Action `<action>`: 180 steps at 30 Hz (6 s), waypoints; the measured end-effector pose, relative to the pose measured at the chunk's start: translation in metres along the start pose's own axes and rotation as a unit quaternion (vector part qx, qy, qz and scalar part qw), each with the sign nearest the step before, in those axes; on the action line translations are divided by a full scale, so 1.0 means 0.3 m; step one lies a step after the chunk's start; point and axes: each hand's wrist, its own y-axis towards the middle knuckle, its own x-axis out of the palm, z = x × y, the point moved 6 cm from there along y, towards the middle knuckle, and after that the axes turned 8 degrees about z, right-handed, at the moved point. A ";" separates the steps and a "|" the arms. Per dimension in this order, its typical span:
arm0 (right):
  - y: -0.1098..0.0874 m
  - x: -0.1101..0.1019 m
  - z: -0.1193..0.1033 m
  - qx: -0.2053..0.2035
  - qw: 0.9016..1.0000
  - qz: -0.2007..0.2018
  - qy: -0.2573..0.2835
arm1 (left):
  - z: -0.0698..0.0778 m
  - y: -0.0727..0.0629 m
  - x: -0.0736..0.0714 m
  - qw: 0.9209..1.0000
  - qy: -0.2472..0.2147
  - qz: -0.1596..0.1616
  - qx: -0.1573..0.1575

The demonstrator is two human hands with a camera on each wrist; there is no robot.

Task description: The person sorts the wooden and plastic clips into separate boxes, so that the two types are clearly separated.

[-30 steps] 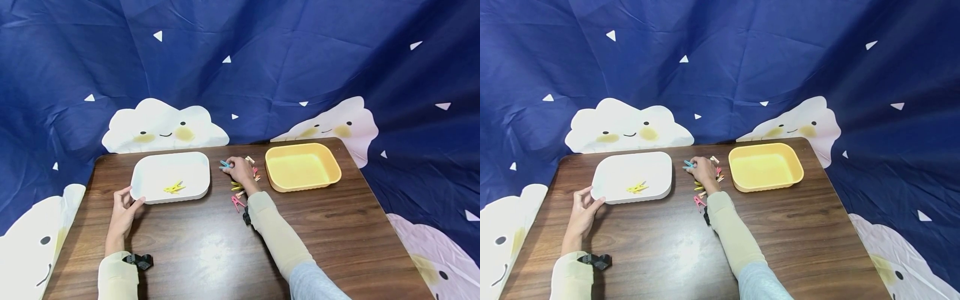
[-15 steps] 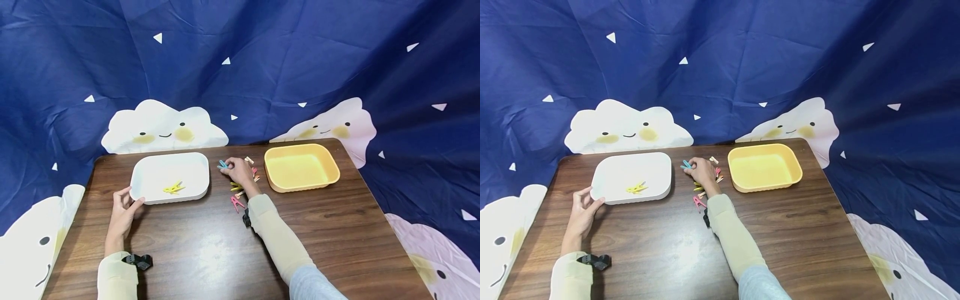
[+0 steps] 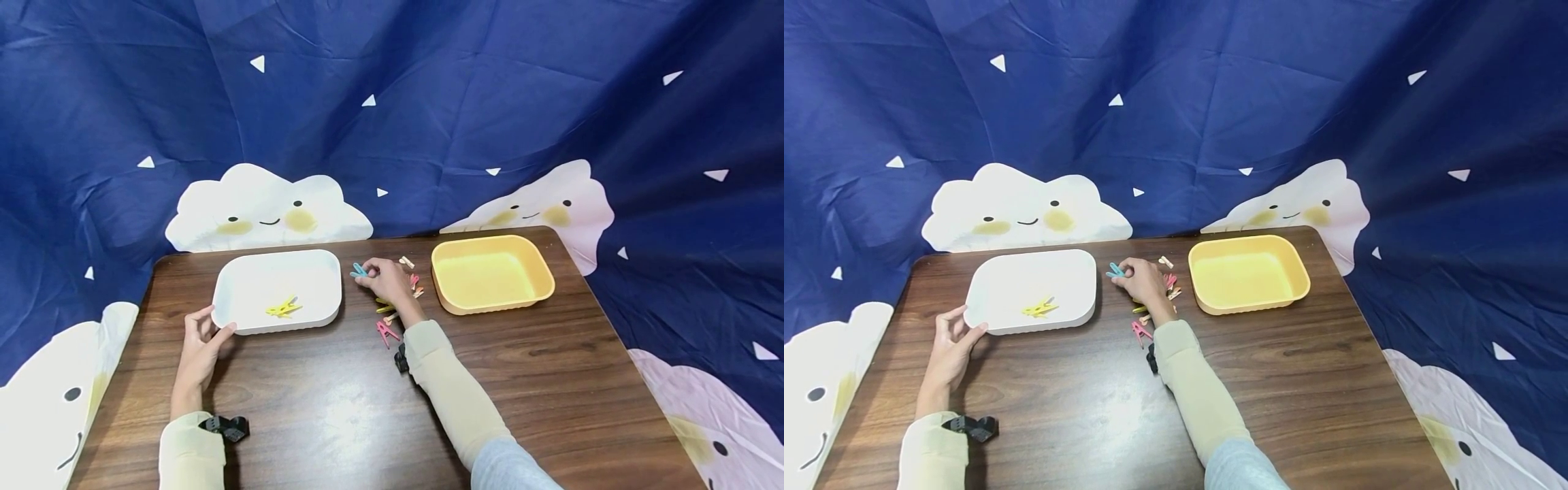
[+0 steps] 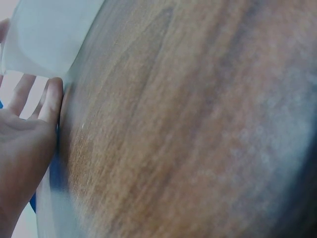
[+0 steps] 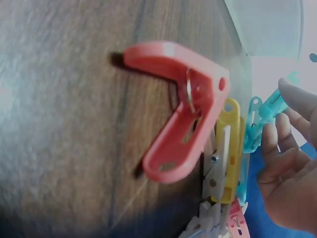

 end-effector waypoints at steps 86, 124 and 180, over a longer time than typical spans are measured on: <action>-0.086 0.143 -0.368 -0.114 0.991 -0.061 -0.030 | -0.006 0.001 -0.003 1.000 -0.008 0.005 0.003; -0.117 0.245 -0.384 -0.161 0.975 -0.068 -0.134 | -0.007 -0.001 0.001 1.000 -0.015 0.008 0.005; -0.072 0.084 -0.008 0.089 0.995 -0.044 -0.004 | 0.005 -0.006 0.005 1.000 -0.027 0.006 0.015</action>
